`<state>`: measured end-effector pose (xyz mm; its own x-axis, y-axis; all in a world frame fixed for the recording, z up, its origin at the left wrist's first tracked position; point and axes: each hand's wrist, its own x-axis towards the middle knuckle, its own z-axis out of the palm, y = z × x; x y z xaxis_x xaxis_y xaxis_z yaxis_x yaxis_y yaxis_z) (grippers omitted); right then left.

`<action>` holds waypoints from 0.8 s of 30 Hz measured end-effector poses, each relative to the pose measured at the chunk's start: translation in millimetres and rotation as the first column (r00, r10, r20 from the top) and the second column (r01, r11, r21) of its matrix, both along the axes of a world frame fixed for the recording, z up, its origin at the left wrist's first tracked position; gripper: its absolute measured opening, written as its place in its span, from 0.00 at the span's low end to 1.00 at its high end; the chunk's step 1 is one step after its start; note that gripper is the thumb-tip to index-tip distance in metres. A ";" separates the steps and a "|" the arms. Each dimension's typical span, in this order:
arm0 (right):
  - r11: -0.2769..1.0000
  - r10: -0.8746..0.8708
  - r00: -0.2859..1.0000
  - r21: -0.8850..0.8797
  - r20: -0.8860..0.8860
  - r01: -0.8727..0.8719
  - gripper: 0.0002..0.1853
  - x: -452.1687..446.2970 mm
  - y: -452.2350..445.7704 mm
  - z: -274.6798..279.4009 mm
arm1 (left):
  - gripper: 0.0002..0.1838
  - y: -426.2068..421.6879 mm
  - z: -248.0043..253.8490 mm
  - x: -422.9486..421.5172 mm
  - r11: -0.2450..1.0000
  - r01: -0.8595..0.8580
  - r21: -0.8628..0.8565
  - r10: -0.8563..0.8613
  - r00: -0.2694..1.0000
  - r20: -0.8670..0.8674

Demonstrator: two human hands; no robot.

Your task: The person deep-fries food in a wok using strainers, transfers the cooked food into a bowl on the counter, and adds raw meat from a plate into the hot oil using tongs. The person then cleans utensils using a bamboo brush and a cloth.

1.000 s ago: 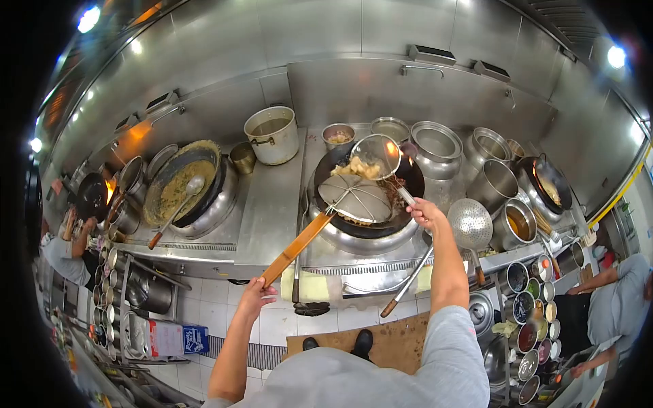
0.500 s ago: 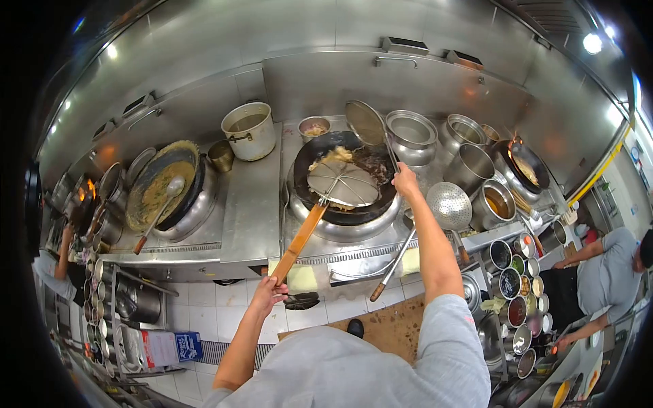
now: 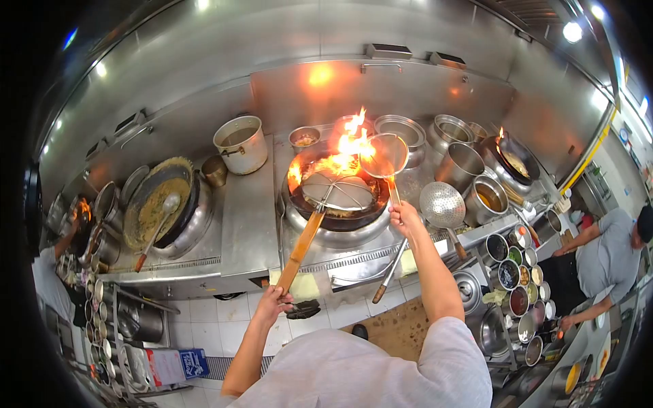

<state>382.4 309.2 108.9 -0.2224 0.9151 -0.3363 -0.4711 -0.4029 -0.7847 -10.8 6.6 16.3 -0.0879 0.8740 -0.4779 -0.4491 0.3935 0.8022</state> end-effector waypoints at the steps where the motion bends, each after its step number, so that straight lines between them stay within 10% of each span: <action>1: 1.000 0.009 0.987 -0.012 -0.158 -0.011 0.07 3.8 1.4 4.1 | 0.11 1.8 -3.3 6.2 1.000 0.014 0.000 -0.014 1.000 -0.006; 7: 0.989 -0.067 0.992 0.122 -0.104 0.080 0.04 41.7 11.0 28.8 | 0.11 4.5 -21.8 21.9 0.996 0.055 -0.072 -0.053 0.998 0.034; 9: 0.957 -0.225 0.813 0.277 0.537 0.081 0.07 63.4 24.0 18.0 | 0.12 -0.6 -13.1 19.7 0.996 0.028 -0.084 -0.023 0.997 0.069; 10: 0.959 -0.213 0.815 0.274 0.539 0.070 0.07 75.5 32.3 4.6 | 0.13 -4.1 -9.2 19.9 0.995 0.006 -0.097 0.005 0.994 0.110; 12: 0.875 -0.444 -0.064 0.417 0.894 -0.246 0.15 92.8 43.2 -24.3 | 0.14 -4.9 -9.7 19.7 0.996 0.018 -0.090 -0.008 0.994 0.106; 21: 0.757 -0.566 0.112 0.568 0.817 -0.324 0.23 37.5 -4.2 69.9 | 0.15 21.9 -17.0 33.0 0.997 0.065 -0.028 -0.066 0.998 -0.017; 24: 0.571 -0.610 0.150 0.563 0.778 -0.598 0.24 10.8 4.8 96.2 | 0.15 3.2 7.3 32.8 0.996 0.076 -0.045 -0.078 0.996 -0.047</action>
<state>393.2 314.0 205.2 -0.3151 0.8429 0.4361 0.7884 0.4883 -0.3742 22.0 9.8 23.5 -0.0453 0.8578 -0.5120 -0.3776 0.4598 0.8038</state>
